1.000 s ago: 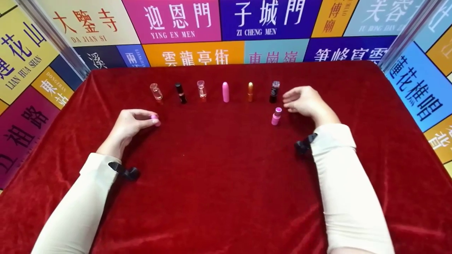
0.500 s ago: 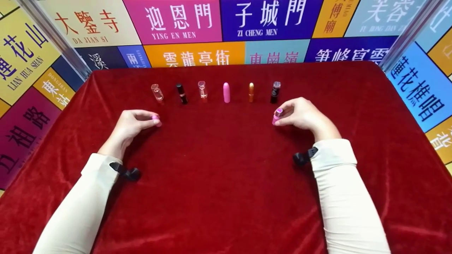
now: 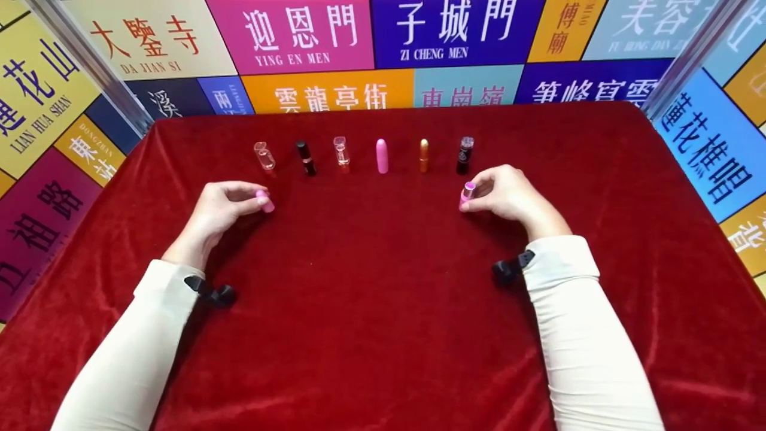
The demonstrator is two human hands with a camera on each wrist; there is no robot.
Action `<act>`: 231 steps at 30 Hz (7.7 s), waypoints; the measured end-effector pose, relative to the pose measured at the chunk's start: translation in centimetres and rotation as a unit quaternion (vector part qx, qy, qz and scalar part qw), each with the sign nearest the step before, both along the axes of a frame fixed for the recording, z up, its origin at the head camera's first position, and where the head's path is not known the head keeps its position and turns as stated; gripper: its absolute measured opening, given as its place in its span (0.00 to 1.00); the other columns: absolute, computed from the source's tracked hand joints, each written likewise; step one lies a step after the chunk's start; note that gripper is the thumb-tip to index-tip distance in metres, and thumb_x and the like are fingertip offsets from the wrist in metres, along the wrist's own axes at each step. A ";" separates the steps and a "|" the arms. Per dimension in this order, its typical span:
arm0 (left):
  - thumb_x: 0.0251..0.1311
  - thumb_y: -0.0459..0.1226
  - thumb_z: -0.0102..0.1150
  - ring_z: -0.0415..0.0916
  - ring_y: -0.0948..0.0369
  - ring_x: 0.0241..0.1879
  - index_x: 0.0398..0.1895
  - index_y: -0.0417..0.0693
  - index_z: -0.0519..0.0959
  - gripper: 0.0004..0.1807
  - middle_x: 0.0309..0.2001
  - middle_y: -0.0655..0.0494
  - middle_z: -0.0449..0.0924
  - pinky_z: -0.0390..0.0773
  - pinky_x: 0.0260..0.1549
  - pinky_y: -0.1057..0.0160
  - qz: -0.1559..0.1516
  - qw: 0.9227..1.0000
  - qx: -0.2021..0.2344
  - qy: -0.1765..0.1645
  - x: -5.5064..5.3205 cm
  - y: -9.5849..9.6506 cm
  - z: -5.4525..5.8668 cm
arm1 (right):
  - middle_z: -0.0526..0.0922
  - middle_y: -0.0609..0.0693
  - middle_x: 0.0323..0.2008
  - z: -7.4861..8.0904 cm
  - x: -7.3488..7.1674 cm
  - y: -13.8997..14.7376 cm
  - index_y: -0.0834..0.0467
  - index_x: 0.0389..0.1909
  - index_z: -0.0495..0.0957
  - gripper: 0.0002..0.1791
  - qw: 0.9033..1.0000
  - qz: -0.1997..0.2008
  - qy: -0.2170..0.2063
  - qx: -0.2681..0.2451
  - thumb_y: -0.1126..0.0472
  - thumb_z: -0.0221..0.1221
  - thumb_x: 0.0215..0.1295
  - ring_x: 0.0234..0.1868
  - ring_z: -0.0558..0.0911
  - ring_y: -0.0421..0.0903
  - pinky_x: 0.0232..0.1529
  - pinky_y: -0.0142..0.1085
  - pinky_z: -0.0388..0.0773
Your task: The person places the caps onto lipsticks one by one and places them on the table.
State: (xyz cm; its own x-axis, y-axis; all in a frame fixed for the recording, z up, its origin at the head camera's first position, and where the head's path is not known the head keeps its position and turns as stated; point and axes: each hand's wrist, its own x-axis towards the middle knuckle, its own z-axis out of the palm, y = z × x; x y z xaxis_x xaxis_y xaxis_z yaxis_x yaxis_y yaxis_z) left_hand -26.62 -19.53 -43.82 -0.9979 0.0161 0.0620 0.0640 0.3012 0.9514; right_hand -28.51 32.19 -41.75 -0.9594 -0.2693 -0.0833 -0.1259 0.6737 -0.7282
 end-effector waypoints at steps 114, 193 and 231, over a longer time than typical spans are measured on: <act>0.61 0.30 0.76 0.90 0.51 0.40 0.44 0.39 0.89 0.09 0.36 0.48 0.92 0.85 0.44 0.59 -0.124 0.973 0.153 0.119 6.0 10.9 4.9 | 0.92 0.52 0.36 2.9 7.3 -15.3 0.63 0.42 0.90 0.13 0.986 0.148 0.038 -0.074 0.63 0.78 0.57 0.41 0.92 0.49 0.44 0.31 0.87; 0.58 0.33 0.79 0.89 0.58 0.41 0.42 0.40 0.91 0.10 0.39 0.52 0.92 0.86 0.43 0.61 -0.140 0.982 0.098 0.079 7.0 12.8 3.3 | 0.92 0.56 0.39 2.9 7.9 -16.2 0.64 0.45 0.89 0.15 0.980 0.136 0.064 -0.129 0.67 0.78 0.58 0.42 0.92 0.51 0.47 0.42 0.89; 0.72 0.43 0.69 0.83 0.57 0.60 0.58 0.43 0.87 0.18 0.56 0.50 0.89 0.77 0.65 0.56 -0.105 0.962 -0.142 0.209 5.4 9.5 4.8 | 0.91 0.57 0.40 3.5 6.4 -14.2 0.63 0.47 0.88 0.15 0.984 0.099 0.087 -0.117 0.64 0.77 0.62 0.42 0.90 0.49 0.47 0.34 0.87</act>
State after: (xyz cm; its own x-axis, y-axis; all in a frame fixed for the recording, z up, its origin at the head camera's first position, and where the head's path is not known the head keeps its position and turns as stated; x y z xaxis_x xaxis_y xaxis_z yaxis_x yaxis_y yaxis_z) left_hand -21.25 -10.03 -38.99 -0.8599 0.2897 0.4203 0.5105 0.4837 0.7110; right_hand -22.11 17.94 -38.23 -0.8804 -0.4446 0.1653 -0.3750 0.4390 -0.8165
